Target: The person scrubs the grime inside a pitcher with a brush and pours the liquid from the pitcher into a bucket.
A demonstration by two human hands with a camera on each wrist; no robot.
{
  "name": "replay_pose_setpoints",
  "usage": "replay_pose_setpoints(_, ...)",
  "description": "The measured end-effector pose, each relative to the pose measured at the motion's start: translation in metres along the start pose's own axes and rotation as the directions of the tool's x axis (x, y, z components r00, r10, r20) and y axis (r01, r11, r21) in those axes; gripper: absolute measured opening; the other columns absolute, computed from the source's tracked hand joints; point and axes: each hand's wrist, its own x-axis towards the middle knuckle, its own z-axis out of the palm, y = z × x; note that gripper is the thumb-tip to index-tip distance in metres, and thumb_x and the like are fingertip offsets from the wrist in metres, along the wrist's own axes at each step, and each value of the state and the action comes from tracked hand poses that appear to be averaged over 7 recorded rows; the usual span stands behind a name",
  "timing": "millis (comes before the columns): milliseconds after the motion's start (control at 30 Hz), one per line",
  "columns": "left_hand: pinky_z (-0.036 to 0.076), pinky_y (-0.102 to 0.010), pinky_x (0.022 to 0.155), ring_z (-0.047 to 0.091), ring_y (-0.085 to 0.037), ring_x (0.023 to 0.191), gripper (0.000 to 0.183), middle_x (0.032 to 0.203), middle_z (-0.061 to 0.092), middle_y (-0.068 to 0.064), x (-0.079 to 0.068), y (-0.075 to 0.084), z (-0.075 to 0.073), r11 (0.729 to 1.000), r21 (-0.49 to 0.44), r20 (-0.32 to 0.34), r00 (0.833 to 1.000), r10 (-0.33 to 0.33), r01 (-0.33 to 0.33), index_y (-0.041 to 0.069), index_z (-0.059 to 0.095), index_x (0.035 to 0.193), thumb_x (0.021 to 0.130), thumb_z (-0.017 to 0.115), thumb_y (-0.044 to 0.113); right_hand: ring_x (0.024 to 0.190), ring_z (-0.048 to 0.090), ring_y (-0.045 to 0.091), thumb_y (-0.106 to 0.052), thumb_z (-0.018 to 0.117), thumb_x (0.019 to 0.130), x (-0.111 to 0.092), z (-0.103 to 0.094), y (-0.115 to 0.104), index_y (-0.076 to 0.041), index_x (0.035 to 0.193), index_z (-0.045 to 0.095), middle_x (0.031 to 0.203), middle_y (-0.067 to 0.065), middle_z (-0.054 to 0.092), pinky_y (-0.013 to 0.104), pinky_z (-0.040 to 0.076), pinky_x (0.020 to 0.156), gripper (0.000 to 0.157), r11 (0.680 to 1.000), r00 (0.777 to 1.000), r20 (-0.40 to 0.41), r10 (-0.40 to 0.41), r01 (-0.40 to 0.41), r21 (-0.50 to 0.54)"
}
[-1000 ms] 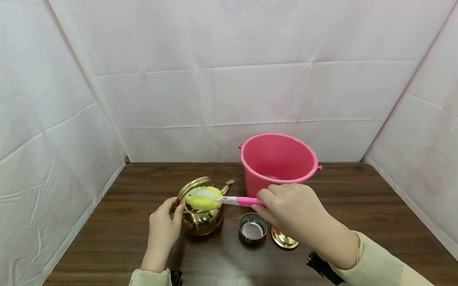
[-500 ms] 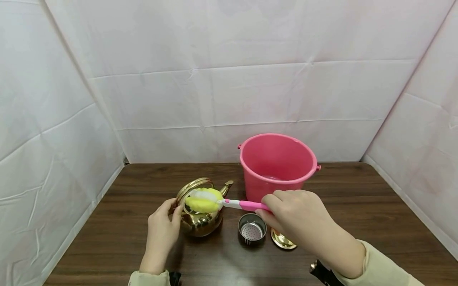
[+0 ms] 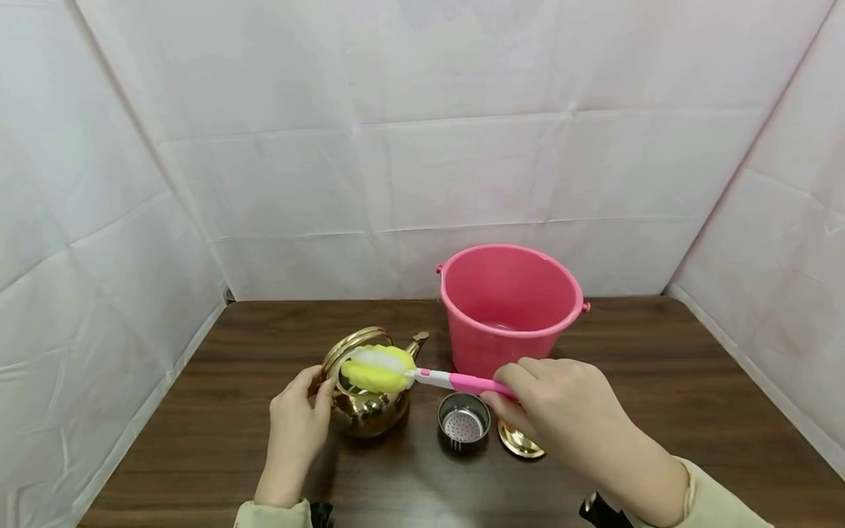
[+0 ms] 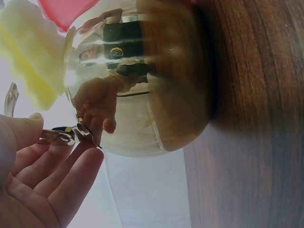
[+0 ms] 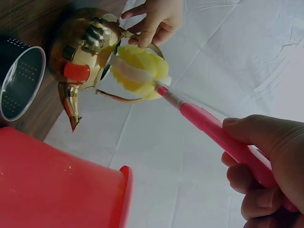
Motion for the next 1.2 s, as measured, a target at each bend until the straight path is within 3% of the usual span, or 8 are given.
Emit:
replay_pose_setpoints(167, 0.052, -0.041, 0.063, 0.065, -0.028, 0.076, 0.017, 0.086, 0.067, -0.015, 0.001, 0.001, -0.002, 1.0, 0.001, -0.022, 1.0, 0.015, -0.015, -0.002, 0.063, 0.097, 0.082, 0.064, 0.007, 0.046, 0.02, 0.0, -0.038, 0.038, 0.092, -0.006, -0.005, 0.001, -0.018, 0.062, 0.049, 0.05, -0.013, 0.032, 0.012, 0.017, 0.039, 0.038, 1.0, 1.0, 0.003, 0.029, -0.029, 0.002)
replay_pose_setpoints(400, 0.053, -0.038, 0.062, 0.065, -0.028, 0.075, 0.017, 0.084, 0.067, -0.014, -0.001, 0.002, -0.003, 1.0, -0.003, -0.022, 1.0, 0.01, -0.01, -0.002, 0.063, 0.096, 0.081, 0.065, 0.006, 0.047, 0.024, 0.0, -0.041, 0.038, 0.092, -0.023, -0.015, 0.001, -0.019, 0.065, 0.053, 0.053, -0.014, 0.035, 0.012, 0.022, 0.04, 0.037, 0.994, 0.991, 0.071, 0.11, -0.11, 0.001)
replay_pose_setpoints(767, 0.052, -0.039, 0.063, 0.065, -0.026, 0.076, 0.016, 0.084, 0.067, -0.011, -0.003, -0.002, -0.002, 1.0, 0.01, -0.017, 1.0, -0.006, 0.006, 0.0, 0.064, 0.096, 0.081, 0.065, 0.007, 0.049, 0.023, -0.004, -0.042, 0.041, 0.092, -0.034, -0.018, -0.004, -0.017, 0.064, 0.054, 0.053, -0.015, 0.037, 0.01, 0.022, 0.04, 0.039, 0.993, 0.992, -0.048, 0.115, -0.115, -0.009)
replay_pose_setpoints(967, 0.053, -0.036, 0.062, 0.065, -0.025, 0.076, 0.017, 0.085, 0.067, -0.012, -0.005, -0.003, -0.002, 1.0, 0.008, -0.012, 1.0, -0.025, 0.025, 0.001, 0.064, 0.096, 0.081, 0.066, 0.009, 0.051, 0.022, -0.007, -0.04, 0.043, 0.092, -0.037, -0.019, -0.006, -0.018, 0.064, 0.054, 0.054, -0.017, 0.035, 0.008, 0.021, 0.041, 0.038, 0.991, 0.99, -0.058, 0.129, -0.128, 0.024)
replay_pose_setpoints(1200, 0.053, -0.037, 0.061, 0.065, -0.026, 0.075, 0.018, 0.084, 0.067, -0.013, -0.005, -0.004, -0.002, 1.0, 0.006, -0.041, 0.999, 0.01, -0.01, 0.0, 0.064, 0.095, 0.08, 0.066, 0.008, 0.053, 0.023, -0.008, -0.038, 0.045, 0.09, -0.046, -0.017, -0.004, -0.019, 0.066, 0.056, 0.057, -0.018, 0.034, 0.007, 0.022, 0.044, 0.033, 0.987, 0.987, -0.059, 0.151, -0.148, 0.056)
